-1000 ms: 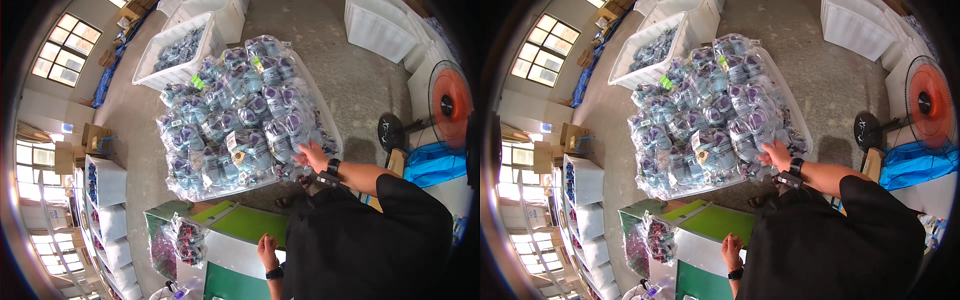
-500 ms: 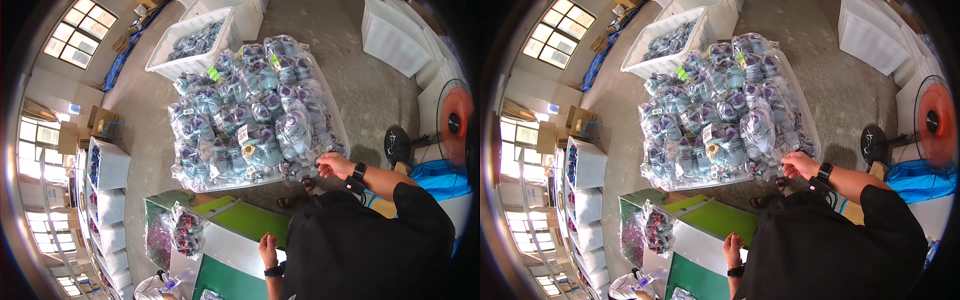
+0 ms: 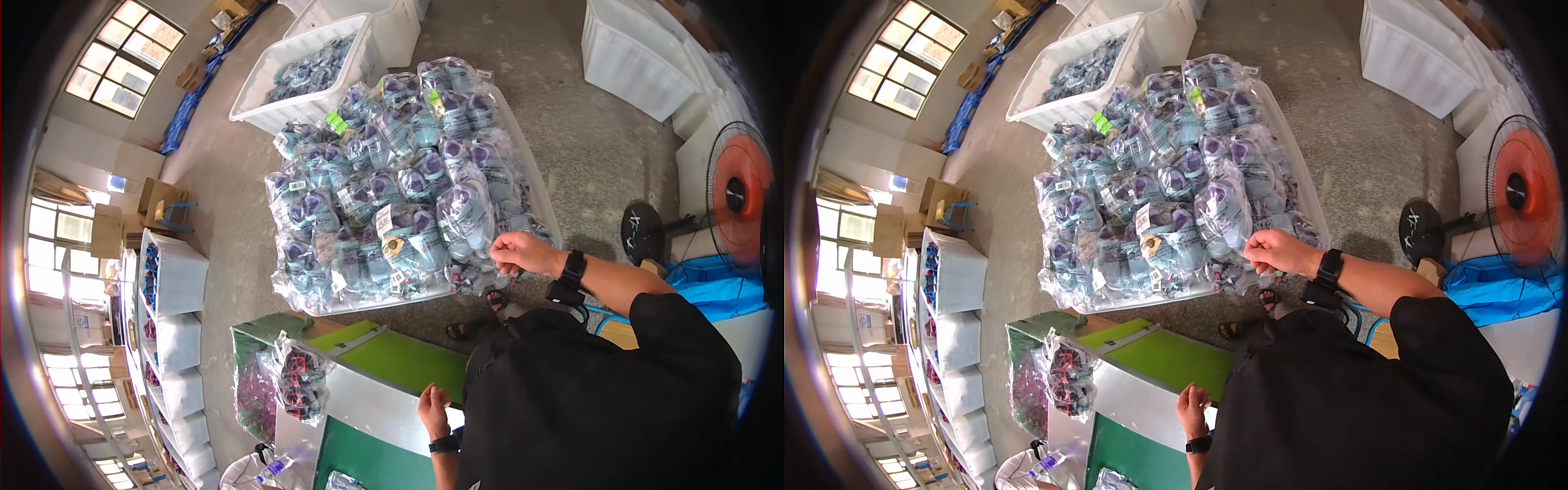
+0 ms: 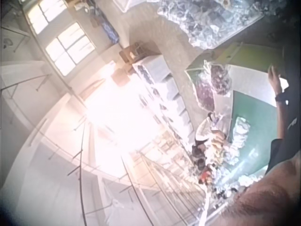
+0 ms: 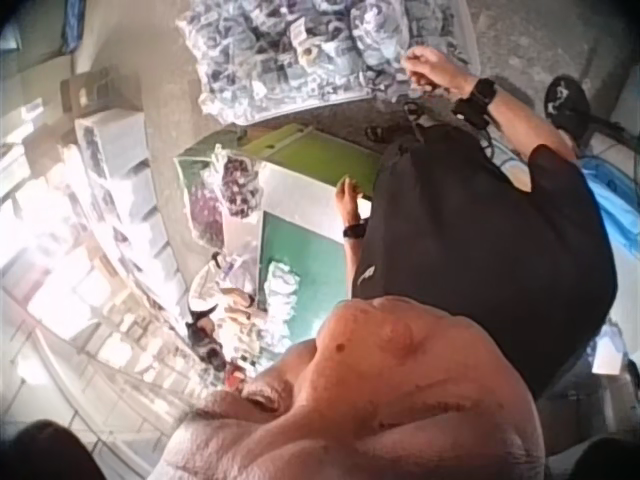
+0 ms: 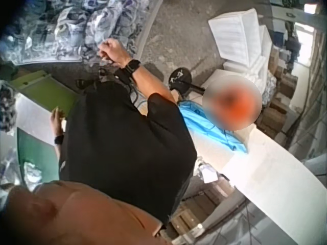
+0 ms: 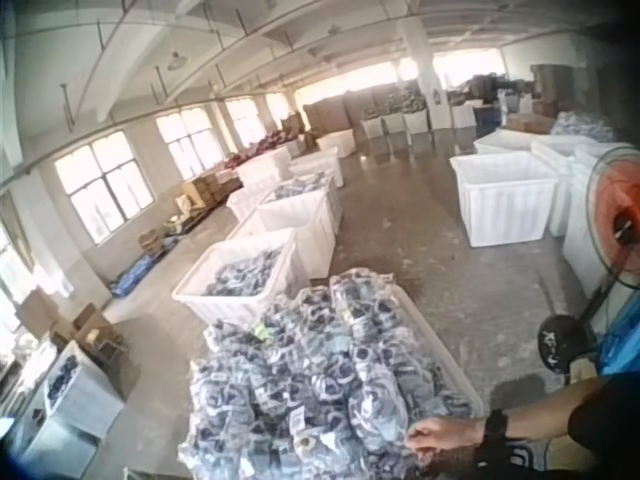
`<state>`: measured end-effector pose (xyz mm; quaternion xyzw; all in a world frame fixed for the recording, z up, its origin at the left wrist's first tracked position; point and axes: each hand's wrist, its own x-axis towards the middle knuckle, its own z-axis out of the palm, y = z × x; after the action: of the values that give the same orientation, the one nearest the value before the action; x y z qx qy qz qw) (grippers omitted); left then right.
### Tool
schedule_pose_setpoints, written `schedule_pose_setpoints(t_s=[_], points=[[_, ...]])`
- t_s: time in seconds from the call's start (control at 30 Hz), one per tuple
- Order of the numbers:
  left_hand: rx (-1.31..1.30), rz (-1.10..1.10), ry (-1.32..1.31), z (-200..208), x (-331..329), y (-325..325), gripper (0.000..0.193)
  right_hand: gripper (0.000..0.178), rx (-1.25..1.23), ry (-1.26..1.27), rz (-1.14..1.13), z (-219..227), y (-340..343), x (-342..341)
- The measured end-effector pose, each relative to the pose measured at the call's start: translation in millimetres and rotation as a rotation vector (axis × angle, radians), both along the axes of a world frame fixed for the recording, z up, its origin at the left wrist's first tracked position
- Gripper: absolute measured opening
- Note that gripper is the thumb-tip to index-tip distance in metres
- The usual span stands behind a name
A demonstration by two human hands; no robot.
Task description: The person picks packaged footwear from a large white bin and places them onto a green conveyor belt. The person handles the items one at a time, moving them from the bin to the belt where other workers are present.
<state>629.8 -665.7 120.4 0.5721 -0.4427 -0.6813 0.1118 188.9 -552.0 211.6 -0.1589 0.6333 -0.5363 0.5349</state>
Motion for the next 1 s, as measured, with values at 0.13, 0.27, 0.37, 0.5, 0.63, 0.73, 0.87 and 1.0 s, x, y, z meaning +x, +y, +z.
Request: schedule_pose_setpoints(t_s=[0.13, 0.27, 0.37, 0.5, 0.63, 0.73, 0.87, 1.0], points=[[-0.003, 0.027, -0.031, 1.1, 4.3, 9.5, 0.034, 0.022, -0.017, 0.048, 0.077, -1.7, -0.5, 4.1], [0.011, 0.06, -0.064, 8.1, 2.0, 19.1, 0.031, 0.021, -0.167, 0.595, 0.02, -0.4, -16.7, -10.7], [0.024, 0.055, -0.081, 8.5, 0.8, 25.8, 0.031, 0.032, -0.22, 1.196, 0.004, 15.2, -45.2, -27.3], [0.0, -0.008, -0.11, 6.3, 0.8, 30.7, 0.037, 0.05, -0.127, 1.502, 0.152, -8.4, -58.6, -45.3], [-0.008, 0.041, -0.131, 10.0, 2.1, 39.5, 0.036, 0.062, -0.13, 1.591, 0.154, -52.4, -52.4, -52.1], [0.002, 0.065, -0.164, 13.5, 5.3, 49.3, 0.035, 0.061, -0.15, 1.587, 0.12, -64.3, -50.0, -53.3], [0.034, 0.091, -0.205, 6.5, 14.4, 61.7, 0.033, 0.06, -0.178, 1.588, 0.107, -66.1, -53.5, -52.8], [0.024, 0.069, -0.226, 2.0, 17.0, 65.1, 0.033, 0.056, -0.165, 1.577, 0.099, -56.0, -53.3, -50.8]])
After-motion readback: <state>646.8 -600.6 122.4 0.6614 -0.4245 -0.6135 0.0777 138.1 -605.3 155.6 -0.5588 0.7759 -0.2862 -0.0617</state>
